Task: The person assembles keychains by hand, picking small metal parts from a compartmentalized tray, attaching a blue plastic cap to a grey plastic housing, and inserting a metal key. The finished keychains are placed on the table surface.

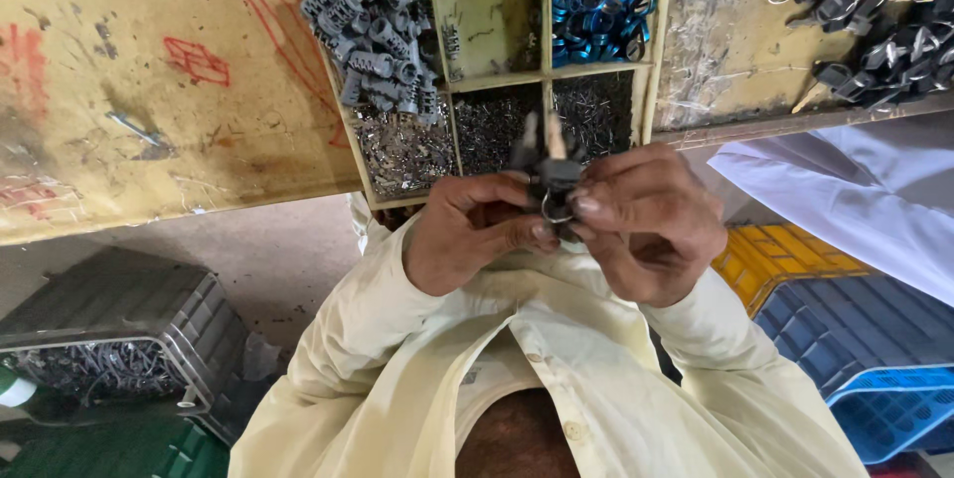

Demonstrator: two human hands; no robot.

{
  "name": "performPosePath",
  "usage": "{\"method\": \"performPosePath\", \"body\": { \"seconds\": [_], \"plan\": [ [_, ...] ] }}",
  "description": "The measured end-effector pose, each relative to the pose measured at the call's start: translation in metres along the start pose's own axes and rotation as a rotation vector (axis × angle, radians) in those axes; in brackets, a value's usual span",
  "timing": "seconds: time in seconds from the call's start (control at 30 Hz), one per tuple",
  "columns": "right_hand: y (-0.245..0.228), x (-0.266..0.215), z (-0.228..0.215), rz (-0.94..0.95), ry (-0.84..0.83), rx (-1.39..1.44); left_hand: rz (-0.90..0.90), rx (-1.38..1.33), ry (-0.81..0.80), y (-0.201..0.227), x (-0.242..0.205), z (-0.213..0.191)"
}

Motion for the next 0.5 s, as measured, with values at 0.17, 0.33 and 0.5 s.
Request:
{"method": "performPosePath", "body": {
  "seconds": [0.17, 0.33, 0.5],
  "plan": [
    [0.025, -0.018, 0.01, 0.147, 0.076, 0.221, -0.236, -0.308, 0.116, -0.035, -0.008, 0.003],
    [0.009, 0.014, 0.022, 0.201, 0.035, 0.344, -0.189, -0.142, 0.078, -0.004, 0.004, 0.016],
    [0.011, 0.044, -0.04, 0.003, 0.052, 0.502, 0.251, 1.181, -0.17, 0.094, 0.008, 0.037]
  ]
}}
Point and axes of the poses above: each hand's wrist, its own x-axis towards the middle knuckle, its own z-axis out of the palm, y = z × x, the point moved 10 cm from there along x, towards the middle knuckle, and after that the axes turned 12 degrees about z, right-handed, at the moved point
